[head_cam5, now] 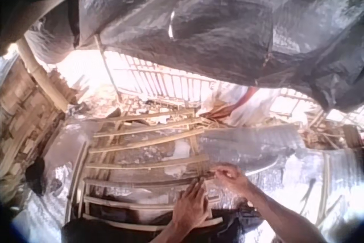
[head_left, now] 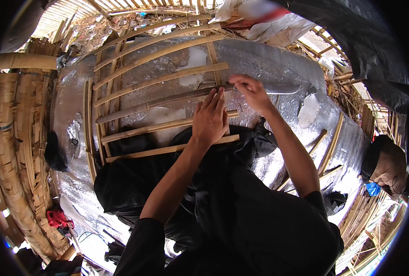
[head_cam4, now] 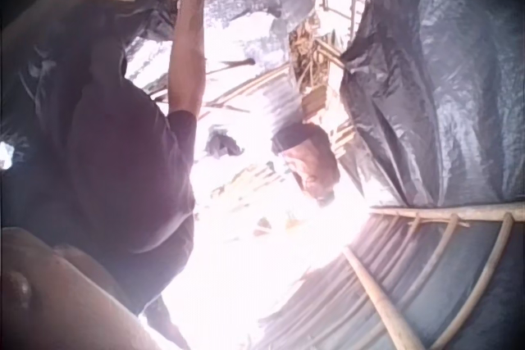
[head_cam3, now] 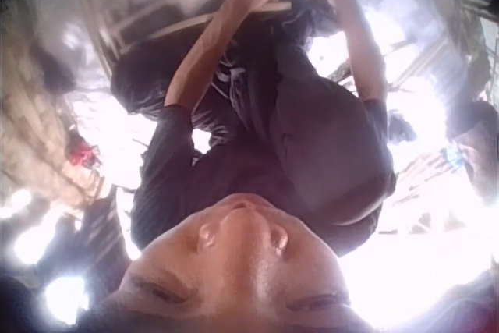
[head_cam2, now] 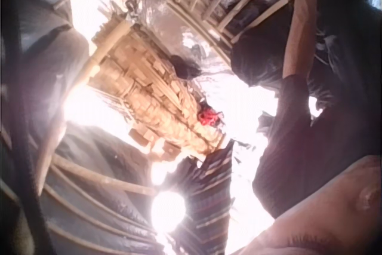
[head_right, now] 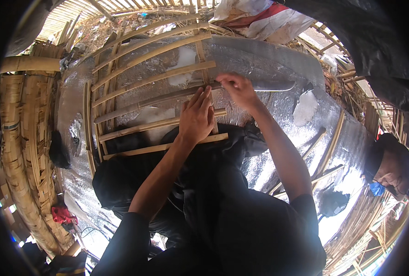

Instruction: The person assembles a bamboo lattice structure by hand, inserting thin bamboo strips into a pre-made frame and hammering nails into the joints to secure them.

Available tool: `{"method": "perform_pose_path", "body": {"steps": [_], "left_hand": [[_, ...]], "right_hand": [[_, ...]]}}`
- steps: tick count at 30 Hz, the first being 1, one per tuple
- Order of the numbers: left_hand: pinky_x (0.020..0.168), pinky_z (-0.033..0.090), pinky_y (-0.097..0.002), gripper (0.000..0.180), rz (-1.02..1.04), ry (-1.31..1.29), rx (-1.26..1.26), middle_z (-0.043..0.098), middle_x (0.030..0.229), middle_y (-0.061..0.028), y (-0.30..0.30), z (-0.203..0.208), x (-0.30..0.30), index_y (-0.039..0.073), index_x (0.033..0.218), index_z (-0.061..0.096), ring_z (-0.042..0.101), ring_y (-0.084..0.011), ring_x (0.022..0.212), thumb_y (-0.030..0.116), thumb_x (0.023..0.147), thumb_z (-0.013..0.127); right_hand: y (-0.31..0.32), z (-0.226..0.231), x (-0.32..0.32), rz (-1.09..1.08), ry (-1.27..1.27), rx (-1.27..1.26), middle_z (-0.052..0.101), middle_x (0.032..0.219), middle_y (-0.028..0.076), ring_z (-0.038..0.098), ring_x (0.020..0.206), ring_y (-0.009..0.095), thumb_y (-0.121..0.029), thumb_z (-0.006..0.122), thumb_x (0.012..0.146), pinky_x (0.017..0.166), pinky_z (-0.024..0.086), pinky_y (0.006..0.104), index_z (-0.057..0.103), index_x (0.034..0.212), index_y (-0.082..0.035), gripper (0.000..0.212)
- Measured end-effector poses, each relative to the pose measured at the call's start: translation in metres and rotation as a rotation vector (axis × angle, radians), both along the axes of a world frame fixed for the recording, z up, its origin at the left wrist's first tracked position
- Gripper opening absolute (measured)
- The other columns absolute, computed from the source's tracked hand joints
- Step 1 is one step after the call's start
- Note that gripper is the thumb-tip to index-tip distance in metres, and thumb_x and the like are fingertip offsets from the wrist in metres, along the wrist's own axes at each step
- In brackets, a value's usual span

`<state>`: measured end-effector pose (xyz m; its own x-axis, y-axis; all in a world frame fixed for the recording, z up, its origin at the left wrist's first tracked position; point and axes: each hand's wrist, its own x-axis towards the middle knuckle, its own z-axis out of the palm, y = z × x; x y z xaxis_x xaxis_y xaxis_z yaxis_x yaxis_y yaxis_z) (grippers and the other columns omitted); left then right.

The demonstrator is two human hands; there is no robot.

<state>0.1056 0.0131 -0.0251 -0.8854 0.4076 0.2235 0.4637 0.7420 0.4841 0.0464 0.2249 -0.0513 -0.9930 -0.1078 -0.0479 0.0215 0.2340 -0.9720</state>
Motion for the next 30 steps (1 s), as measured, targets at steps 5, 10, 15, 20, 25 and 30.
{"method": "perform_pose_path", "body": {"steps": [5,10,15,20,25,30], "left_hand": [[0.102,0.048,-0.0505,0.039,0.020,-0.023,0.025,0.061,0.153,-0.0111,-0.006,-0.001,-0.002,0.003,0.134,0.061,0.056,-0.0299,0.142,0.013,0.096,0.065],[0.098,0.049,-0.0520,0.025,0.054,-0.022,0.110,0.062,0.151,-0.0104,-0.001,0.000,-0.002,0.008,0.118,0.063,0.059,-0.0319,0.140,0.010,0.094,0.068],[0.098,0.048,-0.0522,0.025,0.048,0.007,0.105,0.062,0.152,-0.0118,-0.001,0.001,-0.003,0.008,0.115,0.062,0.058,-0.0329,0.139,0.010,0.091,0.070],[0.099,0.048,-0.0524,0.029,0.016,-0.024,0.120,0.061,0.152,-0.0122,-0.005,0.011,-0.005,0.008,0.112,0.059,0.058,-0.0341,0.138,0.010,0.086,0.072],[0.099,0.049,-0.0523,0.031,-0.001,0.005,0.088,0.062,0.148,-0.0107,-0.007,0.004,-0.009,0.008,0.112,0.059,0.059,-0.0338,0.135,0.010,0.084,0.072],[0.099,0.049,-0.0525,0.029,0.048,0.011,0.083,0.061,0.149,-0.0115,-0.002,0.001,-0.002,0.008,0.114,0.060,0.059,-0.0334,0.136,0.007,0.086,0.069]], "right_hand": [[-0.012,0.043,0.017,0.002,0.099,0.281,0.079,0.104,0.010,0.076,0.092,0.021,-0.020,0.074,0.100,0.080,0.061,0.0334,0.077,0.118,-0.007,0.022],[-0.031,0.040,0.040,0.087,-0.133,0.181,0.081,0.102,0.013,0.080,0.092,0.023,-0.020,0.075,0.099,0.080,0.063,0.0356,0.077,0.115,-0.004,0.023],[-0.025,0.027,0.038,0.142,-0.241,0.142,0.080,0.100,0.013,0.079,0.091,0.021,-0.020,0.068,0.104,0.078,0.063,0.0342,0.074,0.112,-0.001,0.022],[-0.009,0.023,0.030,0.074,-0.268,-0.082,0.075,0.103,0.010,0.075,0.090,0.015,-0.018,0.060,0.109,0.075,0.059,0.0335,0.058,0.113,-0.002,0.017],[0.014,0.037,0.011,-0.039,-0.192,0.262,0.072,0.102,0.015,0.073,0.089,0.030,-0.020,0.058,0.110,0.076,0.056,0.0426,0.053,0.113,-0.004,0.017],[-0.028,0.067,0.015,0.066,0.068,0.540,0.073,0.101,0.020,0.072,0.089,0.041,-0.018,0.066,0.104,0.080,0.056,0.0475,0.064,0.121,-0.007,0.020]]}}
